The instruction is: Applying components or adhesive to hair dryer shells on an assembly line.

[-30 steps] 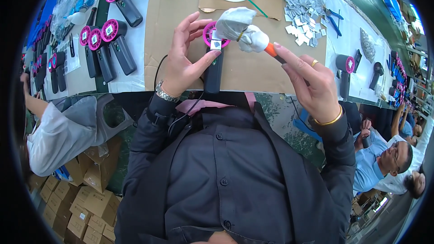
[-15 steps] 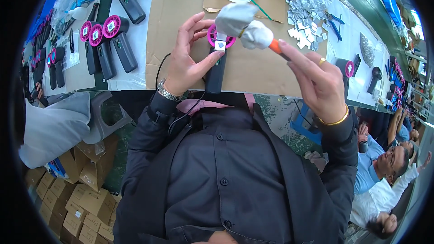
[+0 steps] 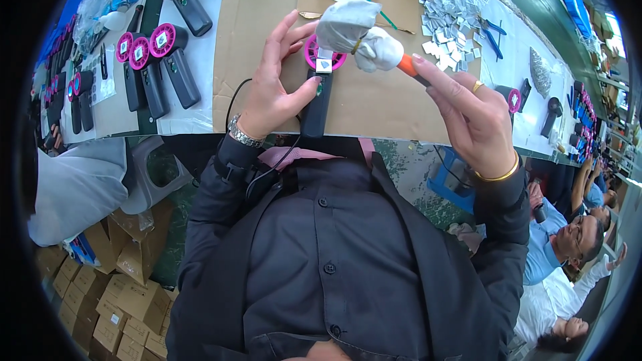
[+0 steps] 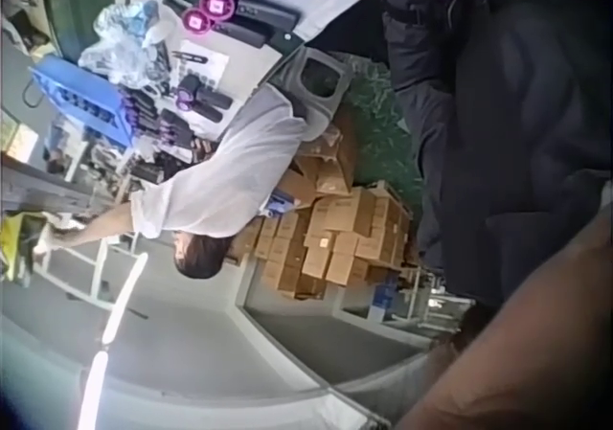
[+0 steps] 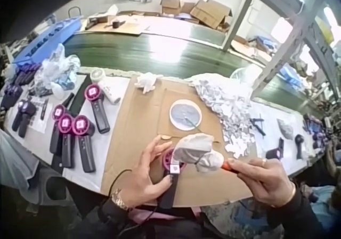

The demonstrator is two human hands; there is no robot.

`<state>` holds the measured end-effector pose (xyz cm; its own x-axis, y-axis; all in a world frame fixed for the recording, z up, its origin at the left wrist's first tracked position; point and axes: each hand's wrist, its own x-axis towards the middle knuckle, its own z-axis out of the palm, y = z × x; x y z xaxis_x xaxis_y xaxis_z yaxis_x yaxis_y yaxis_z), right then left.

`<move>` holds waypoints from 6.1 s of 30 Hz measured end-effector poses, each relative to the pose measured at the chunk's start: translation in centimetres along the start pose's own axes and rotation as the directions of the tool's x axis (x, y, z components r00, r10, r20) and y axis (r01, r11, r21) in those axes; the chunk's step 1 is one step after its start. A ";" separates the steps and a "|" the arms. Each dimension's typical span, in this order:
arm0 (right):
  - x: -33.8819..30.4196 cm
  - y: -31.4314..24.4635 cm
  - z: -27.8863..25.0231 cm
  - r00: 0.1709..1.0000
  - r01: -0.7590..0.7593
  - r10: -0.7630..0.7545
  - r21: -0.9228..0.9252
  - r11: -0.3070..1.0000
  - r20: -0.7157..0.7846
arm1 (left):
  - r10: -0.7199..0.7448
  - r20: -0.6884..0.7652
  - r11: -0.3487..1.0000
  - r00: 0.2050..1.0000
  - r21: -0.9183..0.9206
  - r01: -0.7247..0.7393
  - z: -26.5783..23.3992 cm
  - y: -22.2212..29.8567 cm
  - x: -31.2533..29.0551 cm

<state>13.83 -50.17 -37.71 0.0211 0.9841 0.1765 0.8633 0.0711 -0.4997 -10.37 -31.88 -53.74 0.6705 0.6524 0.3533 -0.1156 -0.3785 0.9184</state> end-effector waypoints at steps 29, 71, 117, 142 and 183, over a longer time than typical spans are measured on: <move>0.1 -0.1 -2.0 0.996 0.069 -0.068 0.010 0.998 -0.052 | -0.071 0.045 0.997 0.996 0.004 0.071 0.2 0.8 0.2; -1.6 0.4 -0.3 0.996 -0.084 0.085 0.047 0.995 -0.019 | -0.112 0.021 0.982 0.993 0.154 0.108 0.0 1.5 -0.3; 0.7 -8.0 7.6 1.000 0.008 -0.009 -0.045 0.999 -0.011 | -0.046 -0.394 0.950 0.918 0.268 0.162 -3.5 1.6 -6.0; 1.1 -9.0 6.7 0.995 0.091 -0.095 -0.107 0.990 -0.037 | -0.031 -0.397 0.937 0.917 0.308 0.165 -3.6 0.9 -6.8; -5.8 28.3 0.6 0.315 -0.779 0.631 0.187 0.599 -0.709 | -0.007 -0.376 0.793 0.927 0.562 0.234 -4.2 4.1 -4.6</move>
<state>37.85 -53.80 -53.37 0.9089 0.2389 0.3418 0.4061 -0.6934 -0.5952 -17.04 -33.68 -50.84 0.3466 0.8541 0.3877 0.4772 -0.5164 0.7111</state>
